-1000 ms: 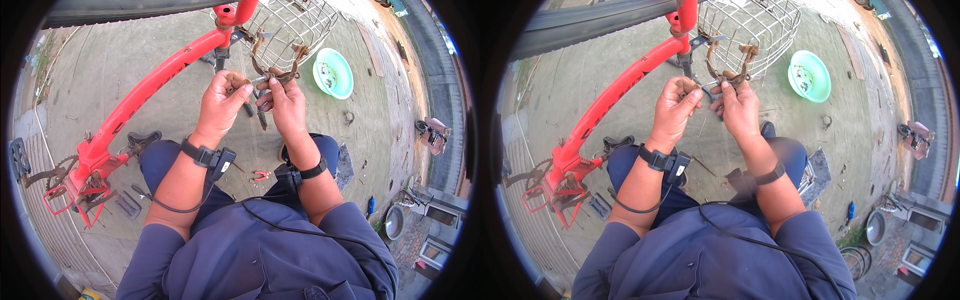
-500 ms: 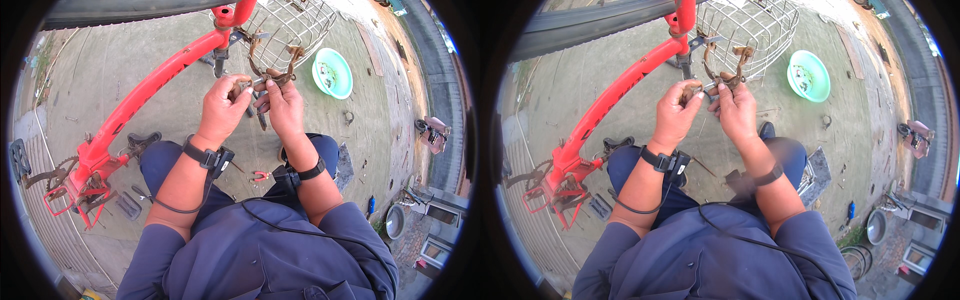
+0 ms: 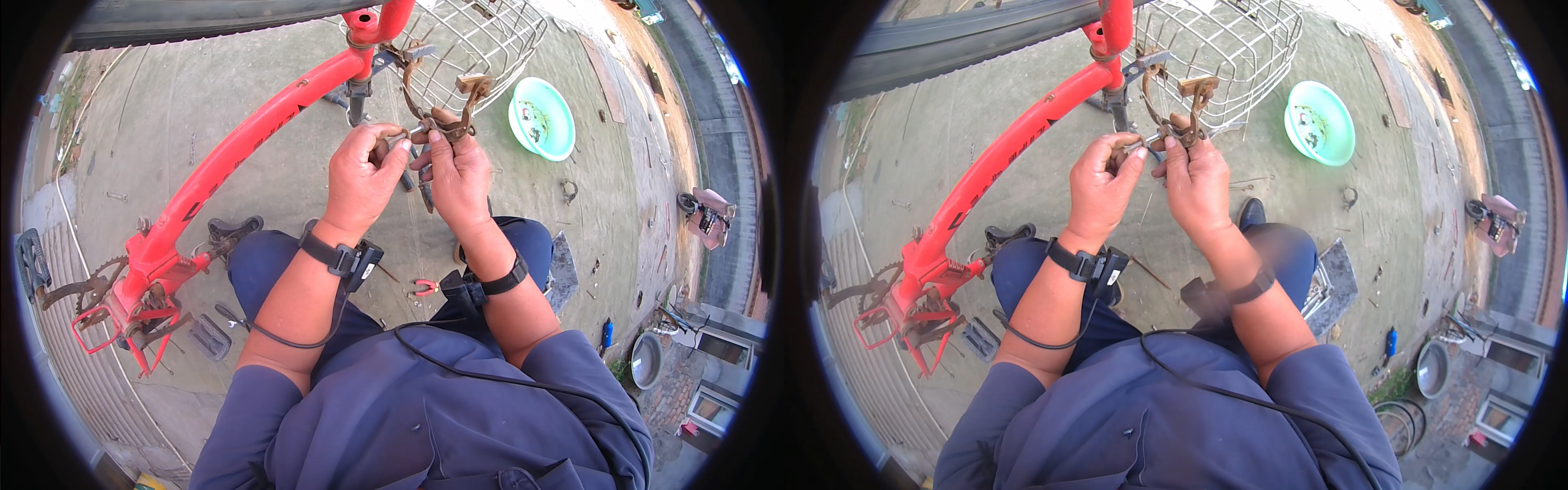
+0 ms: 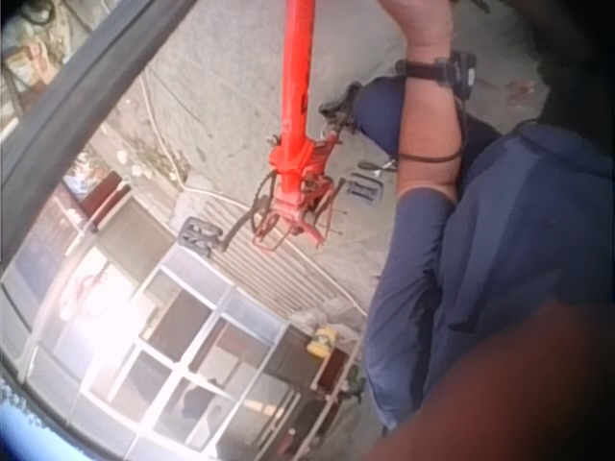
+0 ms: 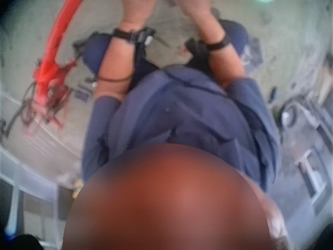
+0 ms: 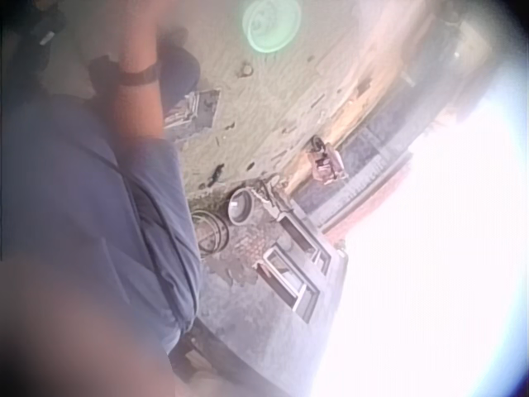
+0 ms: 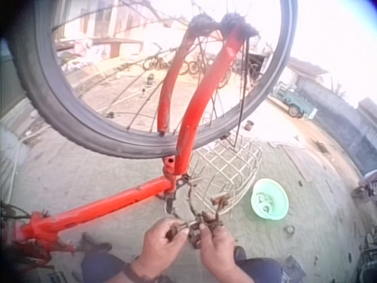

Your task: The person sits on the ground and works on a red bicycle, handling brake components and small parts. They pick up a brake shoe and related hardware, then retrieve small items from a green basin and attach them to the bicycle frame near the front wheel.

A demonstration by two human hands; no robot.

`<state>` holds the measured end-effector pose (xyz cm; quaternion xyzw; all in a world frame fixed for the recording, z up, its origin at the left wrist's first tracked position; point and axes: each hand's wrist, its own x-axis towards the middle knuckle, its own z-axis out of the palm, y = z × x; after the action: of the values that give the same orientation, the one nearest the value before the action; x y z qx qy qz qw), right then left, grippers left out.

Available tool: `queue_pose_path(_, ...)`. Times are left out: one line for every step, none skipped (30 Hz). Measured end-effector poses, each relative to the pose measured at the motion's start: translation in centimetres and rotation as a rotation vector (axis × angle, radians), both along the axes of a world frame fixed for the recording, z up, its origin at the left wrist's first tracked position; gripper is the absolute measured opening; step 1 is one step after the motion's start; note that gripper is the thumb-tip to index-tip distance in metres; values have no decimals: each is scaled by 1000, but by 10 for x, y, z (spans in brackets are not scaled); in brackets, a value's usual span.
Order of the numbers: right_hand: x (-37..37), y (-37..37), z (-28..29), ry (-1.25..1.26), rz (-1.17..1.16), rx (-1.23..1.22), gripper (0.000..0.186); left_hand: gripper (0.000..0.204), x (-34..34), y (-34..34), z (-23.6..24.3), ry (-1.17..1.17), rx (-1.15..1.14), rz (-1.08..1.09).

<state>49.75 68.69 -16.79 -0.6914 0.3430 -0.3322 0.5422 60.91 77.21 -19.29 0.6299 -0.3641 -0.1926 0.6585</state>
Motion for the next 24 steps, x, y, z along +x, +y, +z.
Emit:
queue_pose_path(0,1,-1,10,-9,-12,32,18,0,0,0,-13,1,3)
queue_pose_path(1,2,-1,20,-18,-24,32,18,0,-1,0,-23,9,10)
queue_pose_path(2,3,-2,29,-27,-35,32,18,-1,-1,0,-32,14,17)
queue_pose_path(3,5,-4,24,-20,-68,33,18,-1,-2,0,-41,19,24)
queue_pose_path(5,7,-5,17,-13,-102,33,18,-3,-3,0,6,-21,25)
queue_pose_path(5,8,-6,20,-8,-135,34,18,-5,-5,0,52,-60,25)
queue_pose_path(4,9,-6,29,12,-135,34,19,-6,-5,0,111,-97,22)
queue_pose_path(4,10,-7,47,30,-134,35,18,-6,-5,1,65,-78,37)
queue_pose_path(3,11,-7,85,37,-121,35,18,-5,-4,1,32,-57,48)
queue_pose_path(2,12,-7,50,33,-92,35,17,-4,-3,2,4,-43,58)
queue_pose_path(2,14,-7,35,19,-50,35,17,-3,-3,3,-24,-24,61)
queue_pose_path(1,14,-7,10,12,-23,34,16,-3,-2,3,-47,-13,64)
queue_pose_path(1,14,-7,-5,18,28,35,16,-2,-1,4,-71,-2,65)
queue_pose_path(0,13,-8,-29,32,65,35,16,-2,-1,4,-86,7,68)
queue_pose_path(-1,12,-8,-70,55,87,36,15,-1,0,5,-102,15,70)
queue_pose_path(-3,10,-9,-48,62,87,36,15,-1,0,5,-118,24,72)
queue_pose_path(-5,7,-9,-41,78,73,37,15,0,0,5,-119,19,67)
queue_pose_path(-7,5,-9,-35,95,59,38,15,0,0,5,-120,14,62)
queue_pose_path(-10,3,-9,-27,109,31,37,15,0,0,5,-121,10,57)
queue_pose_path(-12,1,-9,-20,123,3,37,15,0,0,5,-119,11,51)
queue_pose_path(-14,-1,-9,-12,136,-29,37,15,-1,0,5,-116,12,45)
queue_pose_path(-15,-2,-9,-46,146,27,37,15,-1,0,4,-117,8,42)
queue_pose_path(-17,-2,-9,-80,154,80,37,16,-1,-1,4,-86,-2,27)
queue_pose_path(-18,-1,-9,-113,160,136,38,16,-2,-2,3,-57,-18,15)
